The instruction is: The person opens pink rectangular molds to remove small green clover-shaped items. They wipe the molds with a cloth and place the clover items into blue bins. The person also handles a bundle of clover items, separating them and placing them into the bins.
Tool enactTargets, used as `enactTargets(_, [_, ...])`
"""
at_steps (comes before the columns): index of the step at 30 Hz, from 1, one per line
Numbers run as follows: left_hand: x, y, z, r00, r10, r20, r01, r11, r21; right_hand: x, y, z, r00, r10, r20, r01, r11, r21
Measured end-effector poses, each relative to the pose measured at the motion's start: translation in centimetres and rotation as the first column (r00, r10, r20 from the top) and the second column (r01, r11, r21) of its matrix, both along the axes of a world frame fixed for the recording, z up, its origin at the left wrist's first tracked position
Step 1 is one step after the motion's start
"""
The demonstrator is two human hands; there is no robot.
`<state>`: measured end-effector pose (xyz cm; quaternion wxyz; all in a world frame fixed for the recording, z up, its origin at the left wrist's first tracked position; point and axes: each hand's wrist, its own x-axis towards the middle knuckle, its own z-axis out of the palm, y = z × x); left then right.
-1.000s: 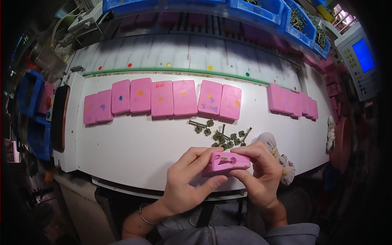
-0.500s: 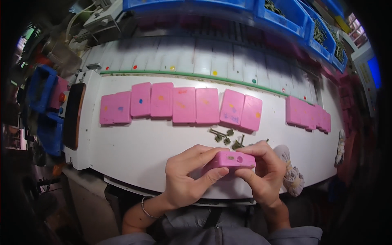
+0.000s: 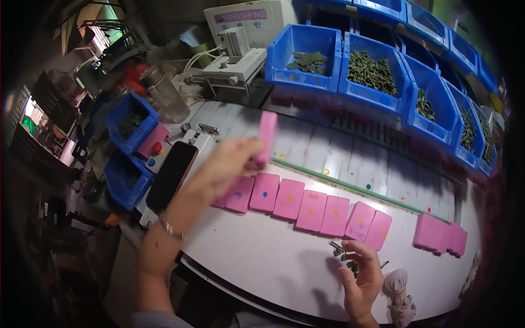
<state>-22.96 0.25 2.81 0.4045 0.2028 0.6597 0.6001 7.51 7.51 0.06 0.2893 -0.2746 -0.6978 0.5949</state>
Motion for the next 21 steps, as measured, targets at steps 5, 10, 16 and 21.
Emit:
enactTargets(5, [-13.0, 2.2, -3.3, 0.266, 0.001, -0.964, -0.555, 0.818, -0.153, -0.6, -0.5, 0.2, 1.000, 0.006, -0.017, -0.003, 0.981, 0.195])
enactTargets(10, [-16.1, 3.0, -3.6, 0.307, -0.027, -0.951, -0.628, 0.746, -0.224, -0.4, -0.4, -0.1, 1.000, -0.003, -0.002, 0.004, 0.981, 0.193])
enactTargets(16, [-12.8, 2.5, -2.8, 0.005, -0.169, -0.986, -0.317, 0.935, -0.161, -0.1, 1.0, -1.0, 0.982, -0.180, -0.054, 0.184, 0.979, 0.089])
enactTargets(21, [5.9, 2.1, -1.3, 0.255, -0.086, -0.963, 0.100, 0.993, -0.062, 2.3, 2.9, -1.2, 0.962, -0.275, 0.006, 0.256, 0.902, 0.348])
